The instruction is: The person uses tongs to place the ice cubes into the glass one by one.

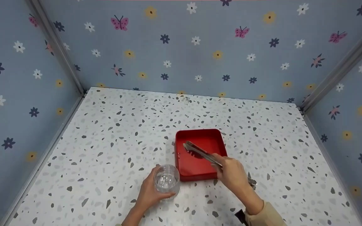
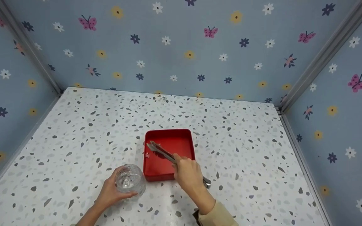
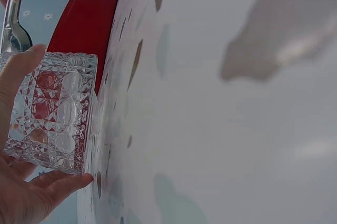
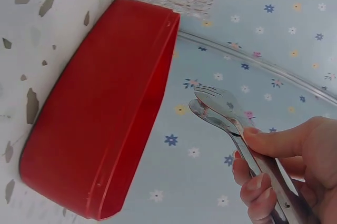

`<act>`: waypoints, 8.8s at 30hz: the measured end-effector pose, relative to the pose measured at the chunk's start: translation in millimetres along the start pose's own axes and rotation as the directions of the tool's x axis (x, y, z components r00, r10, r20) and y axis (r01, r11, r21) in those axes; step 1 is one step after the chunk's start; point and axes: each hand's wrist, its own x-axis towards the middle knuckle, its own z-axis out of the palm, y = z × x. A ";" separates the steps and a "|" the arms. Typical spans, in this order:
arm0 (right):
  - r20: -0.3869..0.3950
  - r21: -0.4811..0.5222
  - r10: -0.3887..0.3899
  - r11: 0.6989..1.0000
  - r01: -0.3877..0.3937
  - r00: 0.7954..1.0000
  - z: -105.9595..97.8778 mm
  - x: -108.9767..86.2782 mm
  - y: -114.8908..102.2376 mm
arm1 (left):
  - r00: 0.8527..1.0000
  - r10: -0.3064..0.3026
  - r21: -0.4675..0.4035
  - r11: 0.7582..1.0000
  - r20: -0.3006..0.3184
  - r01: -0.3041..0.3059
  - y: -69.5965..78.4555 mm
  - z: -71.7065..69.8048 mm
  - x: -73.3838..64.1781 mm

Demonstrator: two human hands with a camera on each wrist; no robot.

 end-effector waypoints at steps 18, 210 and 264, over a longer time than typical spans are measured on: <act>-0.019 0.041 -0.082 0.996 0.083 0.996 -9.0 -16.9 -23.2 | 1.000 -0.016 0.020 1.000 -0.001 0.016 -0.2 -1.4 -0.2; 0.152 -0.231 0.061 0.973 -0.025 0.986 51.3 21.3 22.1 | 1.000 -0.029 0.017 0.999 -0.003 0.029 0.5 0.3 -0.3; -0.025 -0.025 -0.082 0.996 0.081 0.996 -17.9 -17.8 -30.2 | 1.000 -0.025 0.018 1.000 -0.004 0.025 1.3 -1.3 -0.9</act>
